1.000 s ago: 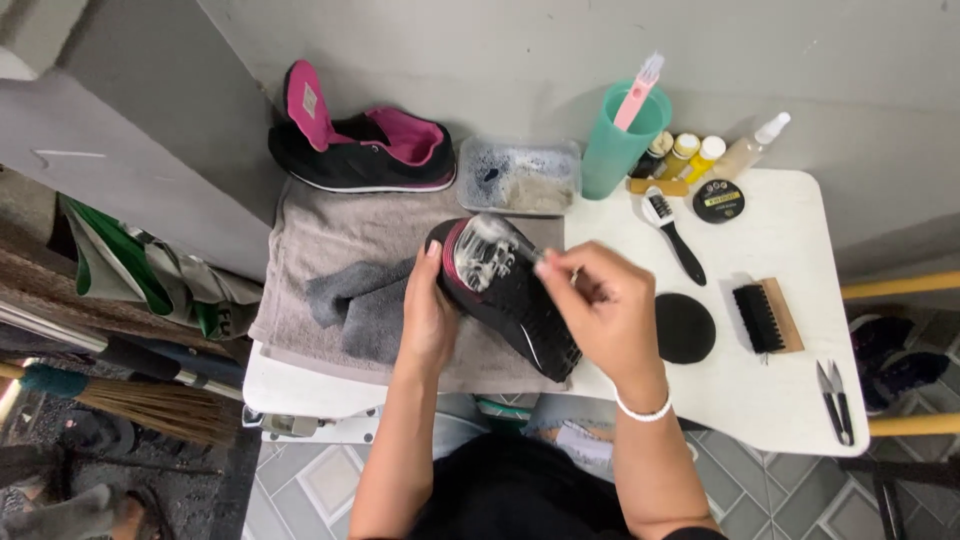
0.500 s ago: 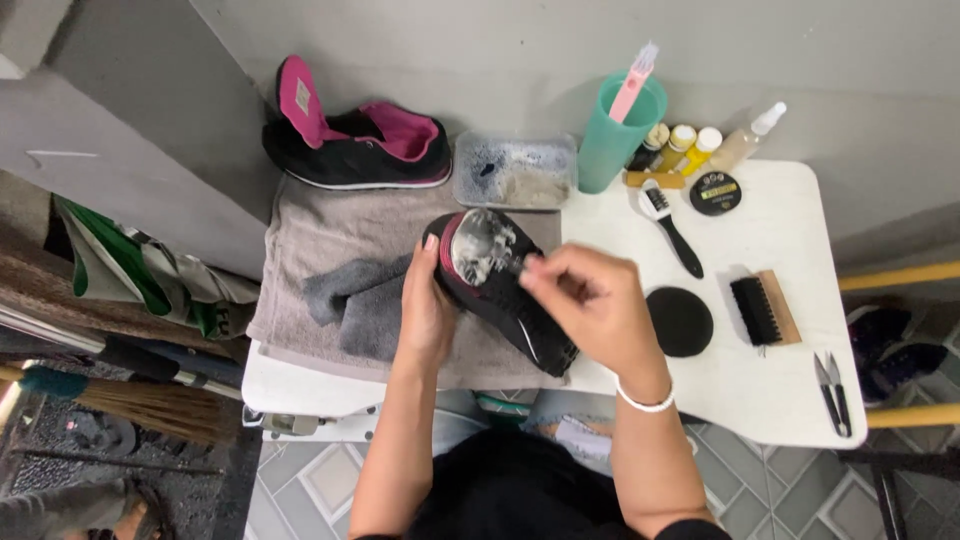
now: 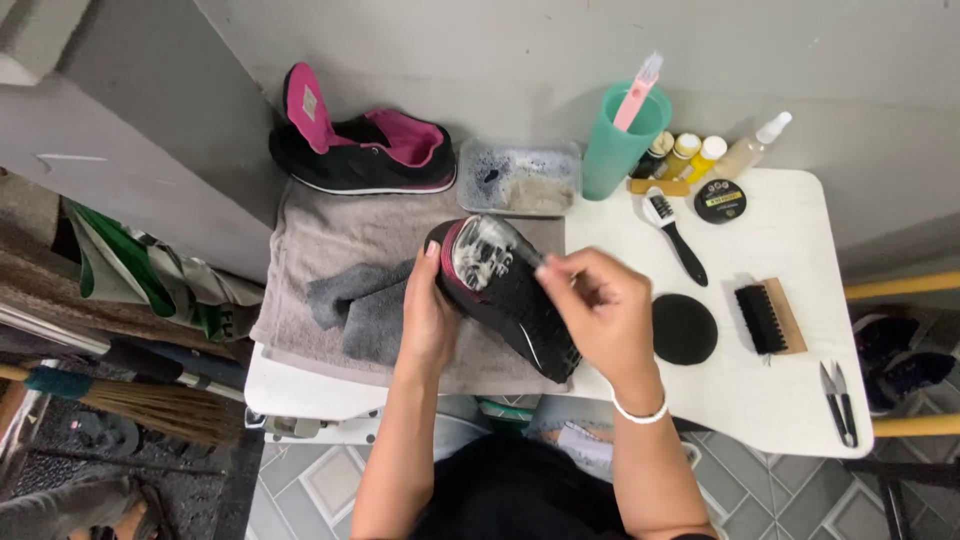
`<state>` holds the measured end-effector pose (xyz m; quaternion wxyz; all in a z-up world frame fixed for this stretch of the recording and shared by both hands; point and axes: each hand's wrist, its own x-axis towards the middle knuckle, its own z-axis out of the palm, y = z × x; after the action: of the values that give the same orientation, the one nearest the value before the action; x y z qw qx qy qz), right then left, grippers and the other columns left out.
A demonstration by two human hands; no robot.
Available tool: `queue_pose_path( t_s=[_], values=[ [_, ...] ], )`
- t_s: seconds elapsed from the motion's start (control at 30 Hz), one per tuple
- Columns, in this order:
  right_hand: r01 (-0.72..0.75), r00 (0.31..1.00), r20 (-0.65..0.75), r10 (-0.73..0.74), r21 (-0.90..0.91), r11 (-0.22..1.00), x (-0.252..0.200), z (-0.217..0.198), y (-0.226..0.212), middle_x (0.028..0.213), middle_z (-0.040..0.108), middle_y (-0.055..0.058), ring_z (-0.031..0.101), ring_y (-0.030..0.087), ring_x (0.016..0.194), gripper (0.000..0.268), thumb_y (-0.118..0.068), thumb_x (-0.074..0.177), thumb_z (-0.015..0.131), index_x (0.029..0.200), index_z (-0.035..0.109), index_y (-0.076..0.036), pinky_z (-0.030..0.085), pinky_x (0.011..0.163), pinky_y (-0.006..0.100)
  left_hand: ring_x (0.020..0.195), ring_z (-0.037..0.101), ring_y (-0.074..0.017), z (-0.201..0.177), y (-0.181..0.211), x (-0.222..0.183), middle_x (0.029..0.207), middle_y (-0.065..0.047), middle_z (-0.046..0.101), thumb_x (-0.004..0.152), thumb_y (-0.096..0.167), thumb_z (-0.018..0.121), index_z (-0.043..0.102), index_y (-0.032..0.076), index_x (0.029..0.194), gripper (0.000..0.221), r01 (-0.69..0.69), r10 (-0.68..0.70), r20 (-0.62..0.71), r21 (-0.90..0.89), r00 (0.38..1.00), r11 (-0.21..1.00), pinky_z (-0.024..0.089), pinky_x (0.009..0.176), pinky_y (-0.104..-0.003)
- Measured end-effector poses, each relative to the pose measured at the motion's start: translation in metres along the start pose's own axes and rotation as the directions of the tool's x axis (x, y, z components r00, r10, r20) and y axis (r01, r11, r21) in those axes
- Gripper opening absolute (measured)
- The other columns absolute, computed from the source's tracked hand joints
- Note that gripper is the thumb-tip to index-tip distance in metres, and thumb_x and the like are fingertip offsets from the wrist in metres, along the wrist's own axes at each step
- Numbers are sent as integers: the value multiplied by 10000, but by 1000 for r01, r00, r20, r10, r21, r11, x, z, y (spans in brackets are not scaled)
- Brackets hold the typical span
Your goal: Scrubbing the sole of a sneaker with a small brush and cleaning solution to remove dirt.
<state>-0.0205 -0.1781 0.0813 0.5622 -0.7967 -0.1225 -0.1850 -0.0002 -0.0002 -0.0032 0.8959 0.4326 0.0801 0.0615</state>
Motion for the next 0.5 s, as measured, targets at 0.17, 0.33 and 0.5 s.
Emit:
queue_pose_path(
  t_s=[0.17,0.33,0.5],
  values=[
    [-14,997,82,8,67,998,2,3,0,399,535,69,415,76,412,102,-45,909,770,810,748,-61,341,408,220,1297,547,-388,0,4,2,1399,-276,542,1058,368,475,449,10,1476,550,-8,7,19,31,1000,999,432,1088,-536],
    [-28,995,95,20,88,996,0,2,-3,404,538,56,418,72,407,112,-58,916,768,806,744,-58,352,410,209,1279,563,-392,-6,-1,5,1386,-281,547,1060,384,471,436,10,1480,563,-13,11,40,50,999,999,441,1082,-542],
    [-34,996,88,26,93,995,-1,1,0,439,571,81,438,79,416,102,-26,903,767,808,734,-41,365,416,211,1274,570,-365,-4,1,1,1380,-252,559,1056,380,479,456,35,1478,546,10,-10,-5,58,1000,998,451,1080,-519]
  ],
)
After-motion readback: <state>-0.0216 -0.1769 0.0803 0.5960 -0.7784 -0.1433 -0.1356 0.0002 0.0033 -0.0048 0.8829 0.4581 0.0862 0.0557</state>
